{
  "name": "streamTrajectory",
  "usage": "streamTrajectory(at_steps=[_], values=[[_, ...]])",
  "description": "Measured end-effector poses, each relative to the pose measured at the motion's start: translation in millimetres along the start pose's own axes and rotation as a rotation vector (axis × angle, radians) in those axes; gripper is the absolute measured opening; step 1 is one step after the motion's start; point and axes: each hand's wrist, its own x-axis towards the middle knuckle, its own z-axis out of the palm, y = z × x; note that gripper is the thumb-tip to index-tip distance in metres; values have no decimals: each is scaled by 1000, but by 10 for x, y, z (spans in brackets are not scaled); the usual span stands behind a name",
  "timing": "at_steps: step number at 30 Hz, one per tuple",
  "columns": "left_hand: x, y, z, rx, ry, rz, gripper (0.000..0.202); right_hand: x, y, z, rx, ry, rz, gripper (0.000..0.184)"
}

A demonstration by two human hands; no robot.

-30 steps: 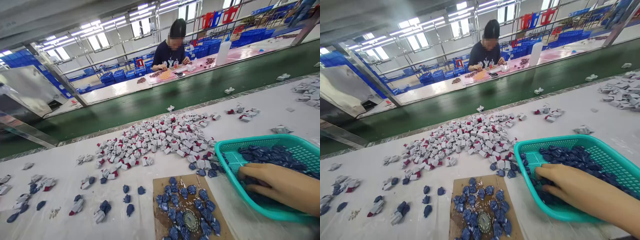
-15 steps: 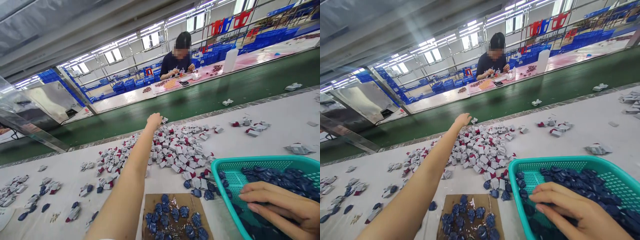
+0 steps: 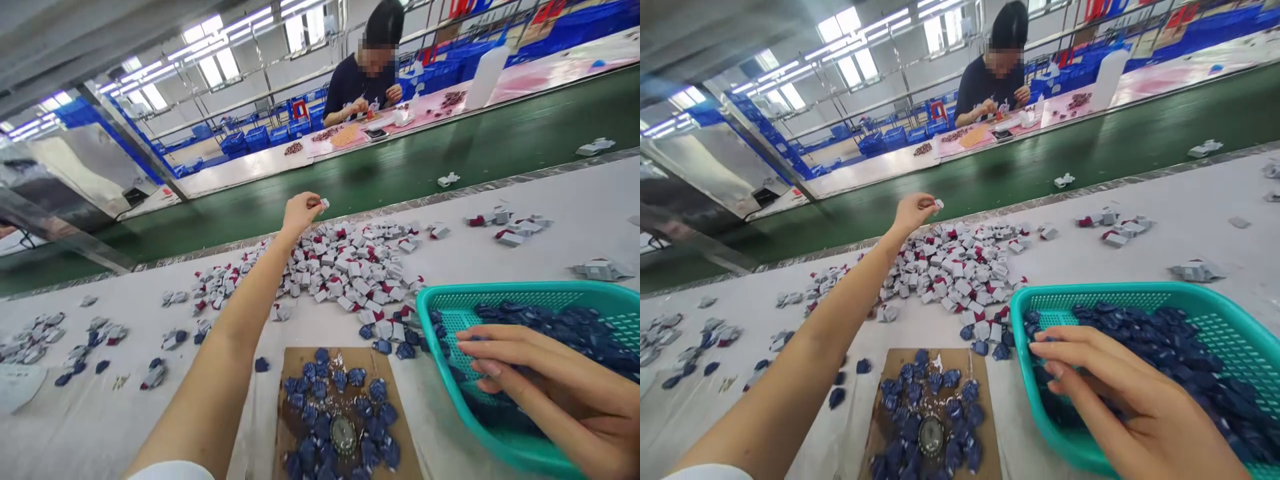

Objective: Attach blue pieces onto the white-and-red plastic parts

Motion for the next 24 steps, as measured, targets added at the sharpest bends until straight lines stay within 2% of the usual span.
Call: streamTrajectory(at_steps=[3,8,11,13,15,18,21,24], values=[[-562,-85,-260,-179,77,-9,32,-122,-305,153,40,-114,-137,21],[-1905,-313,-684,-409,87,-110,34,-247,-741,500,74,-250,-328,29],[-2673,-412,-817,-612,97,-259,30,-300,-849,677,-6,-253,-391,28],[-3071,-437,-826,-749,121,-373,24,-333,-863,762,-66,-237,-444,28],[-3365,-434,-769,-850,152,-456,23,-362,-863,816,-109,-234,-465,27],[-3650,-394,-596,-1003,205,-546,23,-409,-877,851,-130,-276,-442,25],[-3812,-352,-409,-1152,185,-583,24,-467,-891,861,-123,-339,-345,25],[-3890,-338,-306,-1245,148,-551,25,-510,-861,858,-158,-351,-282,27]])
